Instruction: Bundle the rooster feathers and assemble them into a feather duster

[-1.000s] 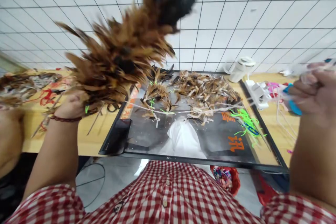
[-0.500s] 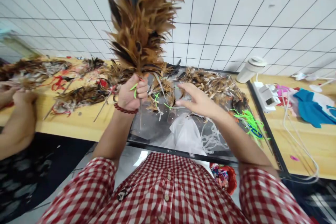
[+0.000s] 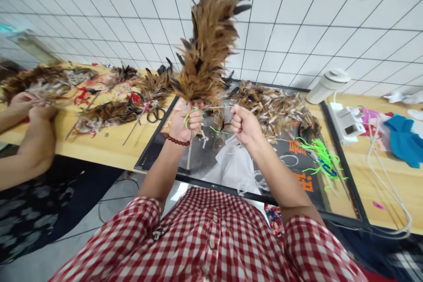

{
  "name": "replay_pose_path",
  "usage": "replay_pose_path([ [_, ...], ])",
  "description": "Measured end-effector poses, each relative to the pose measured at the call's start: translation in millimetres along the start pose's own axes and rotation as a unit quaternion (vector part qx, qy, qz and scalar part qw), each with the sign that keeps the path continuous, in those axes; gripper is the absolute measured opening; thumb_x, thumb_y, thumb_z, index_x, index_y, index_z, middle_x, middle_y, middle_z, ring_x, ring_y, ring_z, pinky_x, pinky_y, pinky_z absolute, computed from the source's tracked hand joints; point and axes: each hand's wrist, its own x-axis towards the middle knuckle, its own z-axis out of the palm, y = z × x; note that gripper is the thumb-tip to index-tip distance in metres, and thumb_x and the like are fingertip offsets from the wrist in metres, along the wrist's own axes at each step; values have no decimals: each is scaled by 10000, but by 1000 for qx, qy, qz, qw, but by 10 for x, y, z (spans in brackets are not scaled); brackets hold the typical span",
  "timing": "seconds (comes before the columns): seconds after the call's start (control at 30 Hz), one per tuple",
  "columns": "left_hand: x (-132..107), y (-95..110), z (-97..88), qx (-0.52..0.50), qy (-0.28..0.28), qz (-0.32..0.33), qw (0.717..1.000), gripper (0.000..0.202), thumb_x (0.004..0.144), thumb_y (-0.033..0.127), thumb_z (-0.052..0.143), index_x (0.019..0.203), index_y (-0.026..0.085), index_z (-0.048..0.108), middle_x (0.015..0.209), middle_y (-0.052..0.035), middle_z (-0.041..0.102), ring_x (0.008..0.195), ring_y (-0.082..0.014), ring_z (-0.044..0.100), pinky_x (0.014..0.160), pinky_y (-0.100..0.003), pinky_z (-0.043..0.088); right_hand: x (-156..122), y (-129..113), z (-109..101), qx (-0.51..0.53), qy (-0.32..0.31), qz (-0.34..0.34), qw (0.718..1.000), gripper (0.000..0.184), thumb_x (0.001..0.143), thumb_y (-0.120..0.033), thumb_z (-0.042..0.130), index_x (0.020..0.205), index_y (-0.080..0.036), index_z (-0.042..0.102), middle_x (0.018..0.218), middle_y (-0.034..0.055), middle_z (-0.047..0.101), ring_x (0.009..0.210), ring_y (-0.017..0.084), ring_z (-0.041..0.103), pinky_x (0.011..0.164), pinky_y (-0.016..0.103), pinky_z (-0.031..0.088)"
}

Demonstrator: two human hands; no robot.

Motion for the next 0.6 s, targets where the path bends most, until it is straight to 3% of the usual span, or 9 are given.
replay_pose_path([
  [0.13, -88, -19, -95, -8, -5, 29, 1000, 474, 1098, 410, 280, 873, 166, 618, 639, 57, 252, 461, -55, 125, 388, -152, 153, -11, 4, -111, -14, 9, 9, 1000, 418, 755, -499, 851, 763, -225, 535, 473, -148, 153, 412, 41, 71, 372, 186, 112],
  [0.23, -156, -31, -161, 28, 0, 29, 999, 440, 1068, 497, 394, 879, 173, 623, 651, 55, 278, 468, -49, 163, 398, -150, 173, -77, 102, -150, -30, 1, 41, 999, 427, 730, -492, 864, 758, -227, 529, 466, -154, 157, 413, 37, 61, 376, 187, 94],
  [0.33, -212, -37, -231, 27, 2, 8, 1000, 346, 1049, 427, 492, 886, 155, 629, 655, 63, 299, 461, -29, 180, 398, -129, 179, -184, 235, -184, -69, -37, 91, 993, 466, 708, -554, 865, 751, -222, 541, 464, -155, 188, 415, 34, 77, 390, 191, 95],
  [0.4, -249, -30, -274, 19, 23, 4, 1000, 302, 1035, 375, 546, 863, 139, 623, 639, 70, 323, 445, -19, 205, 389, -118, 183, -226, 280, -248, -138, -95, 106, 980, 477, 774, -640, 787, 757, -209, 584, 463, -135, 245, 413, 44, 139, 406, 197, 149],
  [0.43, -267, -25, -291, 18, 40, 6, 999, 288, 1025, 355, 573, 847, 134, 618, 627, 72, 337, 437, -15, 225, 385, -114, 186, -219, 281, -297, -198, -151, 108, 962, 469, 816, -651, 746, 790, -196, 635, 480, -105, 348, 422, 55, 243, 427, 202, 236],
  [0.5, -294, -17, -307, 16, 74, 18, 997, 277, 1012, 327, 608, 821, 127, 608, 603, 75, 361, 426, -14, 268, 378, -106, 193, -125, 248, -412, -360, -255, 74, 894, 417, 919, -582, 667, 961, -174, 743, 698, 13, 653, 612, 116, 552, 610, 263, 475],
  [0.53, -300, -19, -306, 10, 87, 22, 996, 277, 1013, 318, 610, 814, 124, 604, 595, 75, 371, 421, -13, 281, 375, -103, 194, -37, 229, -468, -452, -272, 34, 849, 376, 962, -498, 630, 1081, -168, 766, 913, 82, 747, 813, 169, 654, 782, 330, 537],
  [0.6, -289, -45, -286, -12, 104, 21, 994, 283, 1031, 293, 574, 808, 120, 598, 584, 74, 381, 408, -10, 289, 371, -102, 190, 198, 225, -549, -615, -220, -74, 754, 376, 995, -303, 541, 1281, -162, 740, 1293, 172, 723, 1187, 280, 638, 1056, 478, 474],
])
